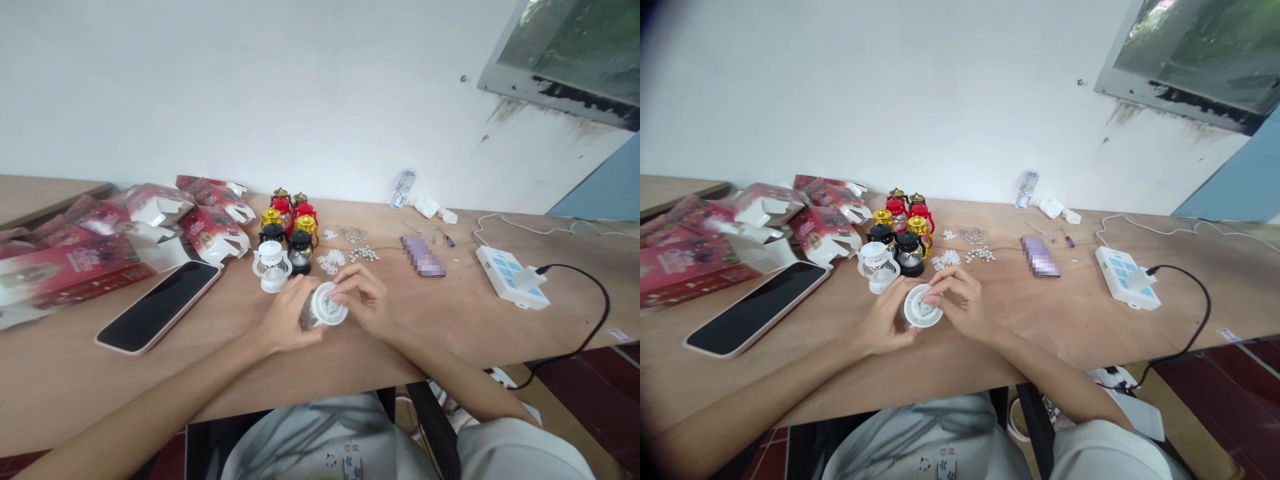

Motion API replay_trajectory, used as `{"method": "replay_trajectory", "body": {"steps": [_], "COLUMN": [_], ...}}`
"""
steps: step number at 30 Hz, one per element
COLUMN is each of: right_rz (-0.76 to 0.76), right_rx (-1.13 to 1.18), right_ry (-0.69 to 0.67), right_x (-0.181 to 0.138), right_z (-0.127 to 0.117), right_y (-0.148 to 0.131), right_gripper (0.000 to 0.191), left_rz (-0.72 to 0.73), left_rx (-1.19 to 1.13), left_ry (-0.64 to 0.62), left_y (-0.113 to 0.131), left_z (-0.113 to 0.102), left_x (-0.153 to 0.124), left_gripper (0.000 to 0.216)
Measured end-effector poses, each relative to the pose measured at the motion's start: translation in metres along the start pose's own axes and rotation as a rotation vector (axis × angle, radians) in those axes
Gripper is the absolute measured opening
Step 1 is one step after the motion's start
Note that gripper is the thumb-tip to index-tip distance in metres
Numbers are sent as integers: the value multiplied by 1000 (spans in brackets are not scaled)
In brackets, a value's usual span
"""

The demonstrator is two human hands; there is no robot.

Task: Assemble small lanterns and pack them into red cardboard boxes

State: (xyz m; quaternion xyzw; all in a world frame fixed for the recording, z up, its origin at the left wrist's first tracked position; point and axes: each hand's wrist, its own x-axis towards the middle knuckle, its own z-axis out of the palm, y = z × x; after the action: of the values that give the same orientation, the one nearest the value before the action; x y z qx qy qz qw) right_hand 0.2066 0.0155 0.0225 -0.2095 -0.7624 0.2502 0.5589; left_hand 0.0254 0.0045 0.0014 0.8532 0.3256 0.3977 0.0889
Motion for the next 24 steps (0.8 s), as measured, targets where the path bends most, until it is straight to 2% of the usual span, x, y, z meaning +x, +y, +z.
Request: {"method": "replay_trajectory", "body": {"steps": [8, 24], "right_rz": [18, 159], "right_rx": [-34, 97], "right_ry": [-83, -48], "right_x": [4, 4], "right_z": [-7, -3], "right_y": [-3, -3], "right_gripper": [7, 15], "left_rz": [-6, 0], "left_rx": [-2, 4], "left_ry": [-23, -27], "left_y": [0, 1], "left_z": [0, -1], "left_x": [0, 1], "left_gripper": [44, 41]}}
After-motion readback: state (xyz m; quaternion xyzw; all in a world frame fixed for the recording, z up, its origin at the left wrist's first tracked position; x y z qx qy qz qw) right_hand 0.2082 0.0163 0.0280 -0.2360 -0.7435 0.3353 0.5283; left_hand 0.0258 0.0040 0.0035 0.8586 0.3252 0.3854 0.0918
